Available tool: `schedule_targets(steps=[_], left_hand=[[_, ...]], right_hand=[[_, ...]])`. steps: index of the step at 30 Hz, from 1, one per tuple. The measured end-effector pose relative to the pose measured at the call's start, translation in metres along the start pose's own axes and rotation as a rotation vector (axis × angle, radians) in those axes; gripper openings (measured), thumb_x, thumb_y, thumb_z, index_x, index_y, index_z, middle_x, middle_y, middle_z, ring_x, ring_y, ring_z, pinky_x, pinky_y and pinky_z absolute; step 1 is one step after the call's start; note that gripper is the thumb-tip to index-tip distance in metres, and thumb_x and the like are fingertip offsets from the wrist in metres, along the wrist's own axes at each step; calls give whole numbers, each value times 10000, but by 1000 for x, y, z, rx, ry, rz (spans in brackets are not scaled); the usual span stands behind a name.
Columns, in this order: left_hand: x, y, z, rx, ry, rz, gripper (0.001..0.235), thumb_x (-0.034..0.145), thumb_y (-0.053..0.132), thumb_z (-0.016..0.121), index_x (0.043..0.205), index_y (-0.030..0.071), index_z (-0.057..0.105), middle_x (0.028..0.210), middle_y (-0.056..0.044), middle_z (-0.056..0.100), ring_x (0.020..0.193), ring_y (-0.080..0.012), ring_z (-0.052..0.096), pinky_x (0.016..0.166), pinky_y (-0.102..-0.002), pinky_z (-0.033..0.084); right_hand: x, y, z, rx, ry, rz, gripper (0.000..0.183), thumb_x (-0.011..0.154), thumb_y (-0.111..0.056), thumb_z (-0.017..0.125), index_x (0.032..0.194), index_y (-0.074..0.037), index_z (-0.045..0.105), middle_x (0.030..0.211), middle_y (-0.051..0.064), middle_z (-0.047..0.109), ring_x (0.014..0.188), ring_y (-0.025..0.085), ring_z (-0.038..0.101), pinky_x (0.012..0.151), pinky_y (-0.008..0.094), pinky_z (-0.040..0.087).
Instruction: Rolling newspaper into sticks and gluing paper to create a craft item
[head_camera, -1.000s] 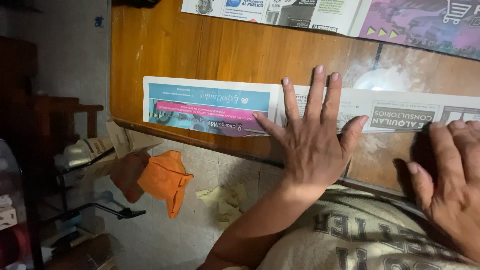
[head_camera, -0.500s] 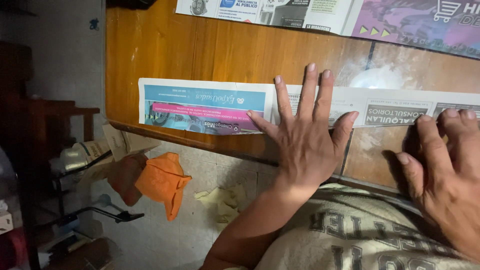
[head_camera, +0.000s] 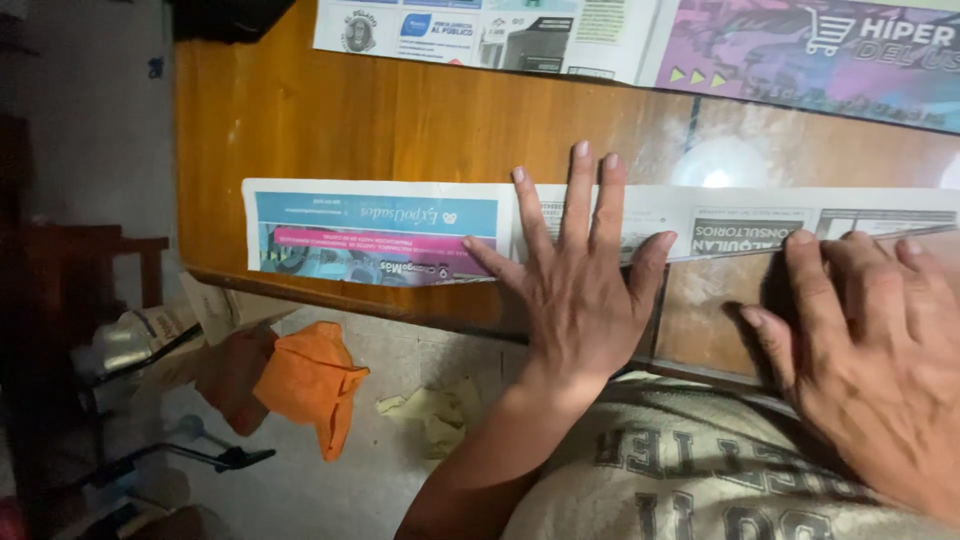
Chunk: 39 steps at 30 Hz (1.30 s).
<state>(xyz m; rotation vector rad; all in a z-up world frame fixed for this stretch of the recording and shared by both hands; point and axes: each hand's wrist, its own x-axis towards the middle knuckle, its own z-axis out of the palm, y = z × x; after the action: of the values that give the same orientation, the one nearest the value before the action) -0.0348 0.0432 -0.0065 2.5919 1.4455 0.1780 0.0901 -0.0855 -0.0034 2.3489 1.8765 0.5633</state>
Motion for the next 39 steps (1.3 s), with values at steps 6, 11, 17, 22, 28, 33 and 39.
schedule_targets(steps=[6,11,17,22,28,33,39], left_hand=[[-3,-1,4,2,18,12,613,893,532,185,1400,208,303,1492,34,241,1399,-395,141,940,-785,18],[0,-6,7,78,-28,22,598,883,568,179,1421,312,230,1530,20,170,1425,-397,127,966,-773,6],[-2,-14,15,-162,159,293,474,745,310,859,1021,317,474,1301,-30,348,1358,-387,261,1000,-810,10],[2,-5,3,-264,152,307,203,680,235,735,822,158,612,983,35,576,1075,-212,482,993,-771,24],[4,-16,7,-121,394,391,156,804,170,713,867,163,570,1042,26,546,1018,-170,475,992,-487,249],[10,-26,-19,-141,534,337,59,867,270,636,924,257,627,951,47,563,841,-188,519,767,-361,321],[17,-14,-44,-926,579,-7,131,800,83,638,915,21,651,843,-93,682,765,-168,664,734,-262,528]], right_hand=[[6,3,3,-26,25,-50,592,911,-536,415,1230,-95,648,1141,66,627,1075,173,640,1084,282,498],[11,2,2,19,33,-65,555,920,-469,440,1249,-61,625,1111,77,610,1077,188,643,1100,289,473],[13,14,12,66,4,-146,426,907,-125,403,1295,-40,556,1188,117,613,1126,186,608,1171,302,395],[34,17,-7,22,117,-111,125,989,-342,525,989,-238,594,930,-78,635,816,81,623,1074,254,517],[27,21,28,-89,187,-158,70,1016,-263,526,1018,-267,595,847,-81,548,740,111,528,881,247,380],[37,10,29,177,319,-143,103,967,-108,530,1001,-114,627,878,49,581,727,219,497,852,344,369],[65,-14,7,230,445,-105,153,983,-88,498,1005,-99,649,863,53,573,733,219,499,813,337,331]])
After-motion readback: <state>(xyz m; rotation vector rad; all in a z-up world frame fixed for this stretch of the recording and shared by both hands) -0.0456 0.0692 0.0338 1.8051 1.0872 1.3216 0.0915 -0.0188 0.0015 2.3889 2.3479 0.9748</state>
